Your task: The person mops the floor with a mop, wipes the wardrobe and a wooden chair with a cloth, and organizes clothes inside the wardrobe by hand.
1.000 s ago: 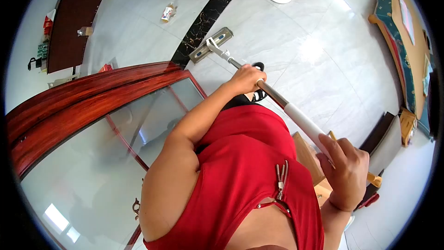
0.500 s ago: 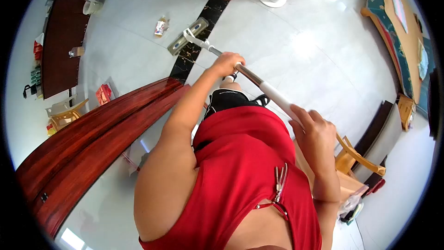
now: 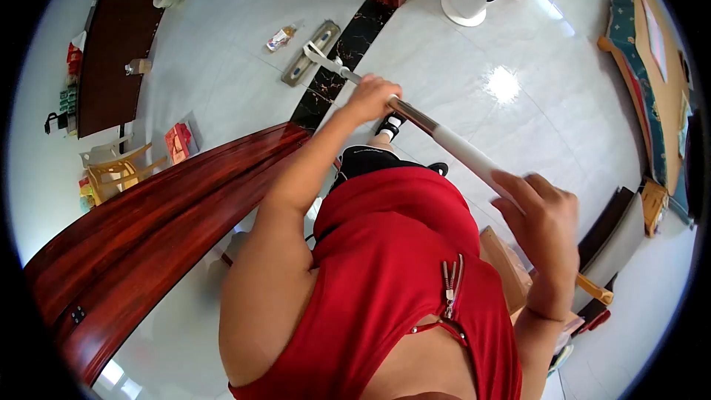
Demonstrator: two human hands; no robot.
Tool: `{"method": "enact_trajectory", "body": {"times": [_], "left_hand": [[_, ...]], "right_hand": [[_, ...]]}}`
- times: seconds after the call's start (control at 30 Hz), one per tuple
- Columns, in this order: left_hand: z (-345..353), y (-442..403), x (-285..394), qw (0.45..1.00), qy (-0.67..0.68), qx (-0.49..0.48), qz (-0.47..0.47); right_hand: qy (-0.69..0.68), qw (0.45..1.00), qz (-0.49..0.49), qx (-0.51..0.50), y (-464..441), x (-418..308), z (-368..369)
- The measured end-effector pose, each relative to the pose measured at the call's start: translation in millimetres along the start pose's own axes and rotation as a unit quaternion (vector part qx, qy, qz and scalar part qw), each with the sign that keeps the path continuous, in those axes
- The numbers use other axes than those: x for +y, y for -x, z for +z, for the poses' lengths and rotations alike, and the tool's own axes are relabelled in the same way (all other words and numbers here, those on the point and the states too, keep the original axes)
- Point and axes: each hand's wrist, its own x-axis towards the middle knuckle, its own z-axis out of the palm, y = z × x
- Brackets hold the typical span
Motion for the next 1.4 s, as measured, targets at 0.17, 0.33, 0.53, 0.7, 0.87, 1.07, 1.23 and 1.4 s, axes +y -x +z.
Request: {"method": "enact_trajectory", "body": {"times": [0.17, 0.33, 0.53, 0.7, 0.87, 1.07, 1.23, 1.4], "left_hand": [[20.6, 21.2, 35.6, 0.999, 0.022, -0.03, -0.013], [16.0, 23.0, 9.1, 0.999, 0.048, 0.004, -0.009], [9.1, 25.7, -69.2, 0.996, 0.032, 0.078, -0.013], [-15.5, 30.8, -154.7, 0.984, -0.039, 0.098, -0.141], [-20.5, 27.1, -191.3, 0.967, -0.135, 0.11, -0.183], [-26.5, -12.0, -108.7, 0.972, -0.085, 0.217, -0.033], [-47.5, -55.4, -23.8, 0.971, -0.015, 0.237, 0.002], [-49.2, -97.5, -19.6, 0.947, 0.057, 0.316, 0.023]], "right_hand": [[0.029, 0.997, 0.035, -0.067, 19.0, -24.2, -26.8], [0.051, 0.996, 0.045, -0.061, 6.4, -40.6, -5.9], [0.071, 0.996, 0.011, -0.056, -37.0, -48.9, 52.0], [0.035, 0.998, -0.037, -0.021, -104.2, -58.9, 144.9], [0.045, 0.992, -0.115, -0.007, -130.1, -43.4, 169.3], [0.015, 0.999, -0.017, 0.041, -89.8, -18.2, 61.6], [0.136, 0.982, -0.073, 0.106, -59.3, -22.9, -18.1], [0.206, 0.967, -0.123, 0.091, -81.6, -43.4, -40.5]]}}
